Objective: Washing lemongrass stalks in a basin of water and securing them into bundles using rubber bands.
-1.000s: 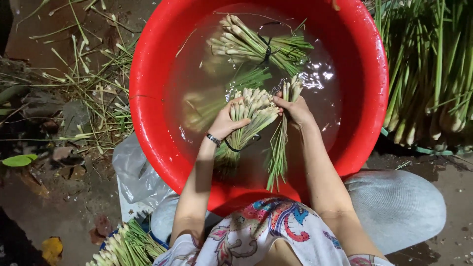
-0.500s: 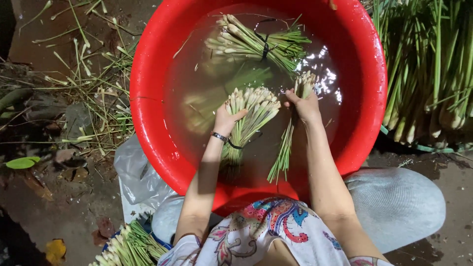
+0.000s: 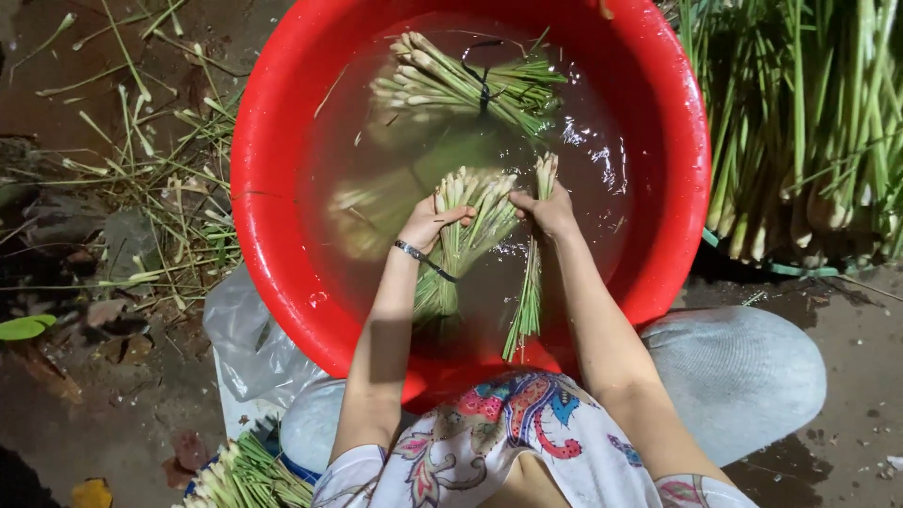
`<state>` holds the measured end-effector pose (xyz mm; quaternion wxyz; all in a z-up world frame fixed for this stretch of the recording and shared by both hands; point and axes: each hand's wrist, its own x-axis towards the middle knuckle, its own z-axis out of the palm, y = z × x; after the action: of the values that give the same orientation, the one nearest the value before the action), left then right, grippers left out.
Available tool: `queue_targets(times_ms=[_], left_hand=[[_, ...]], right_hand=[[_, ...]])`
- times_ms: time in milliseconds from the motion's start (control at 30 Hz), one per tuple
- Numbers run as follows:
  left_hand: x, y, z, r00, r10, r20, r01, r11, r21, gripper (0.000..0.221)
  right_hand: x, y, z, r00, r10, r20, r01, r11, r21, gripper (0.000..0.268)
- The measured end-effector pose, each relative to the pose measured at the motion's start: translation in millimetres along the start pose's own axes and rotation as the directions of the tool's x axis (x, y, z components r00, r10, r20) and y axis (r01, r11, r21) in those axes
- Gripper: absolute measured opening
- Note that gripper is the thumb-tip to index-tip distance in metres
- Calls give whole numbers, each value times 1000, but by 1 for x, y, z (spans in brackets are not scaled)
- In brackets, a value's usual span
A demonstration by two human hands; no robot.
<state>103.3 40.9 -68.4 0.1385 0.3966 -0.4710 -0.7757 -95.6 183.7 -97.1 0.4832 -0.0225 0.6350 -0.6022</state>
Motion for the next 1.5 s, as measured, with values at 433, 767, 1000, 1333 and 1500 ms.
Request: queue_targets(times_ms=[433,767,1000,1333,1500], left_hand=[[-19,-47,-2,970,201,140,-236,916,323,66],[-85,-33,102,892,181,413,-447,239,862,76],[-11,-30,5,925,238,-297,153,482,863,96],[1,-54,-2,994,-15,-109,59,908,414,111],[-16,-98,-49,970,78,-231,-69,997,46,72]], right_hand=[[-17,-9,1,999,31,-44,-29,999,34,58],[-16,0,-22,986,112,-120,-125,986,-107,84],[17,60,-62,969,164,-184,-200,960,-197,69],[18,43,-41,984,160,75,-172,967,186,66],[36,70,-46,989,117,86,-137,946,294,58]])
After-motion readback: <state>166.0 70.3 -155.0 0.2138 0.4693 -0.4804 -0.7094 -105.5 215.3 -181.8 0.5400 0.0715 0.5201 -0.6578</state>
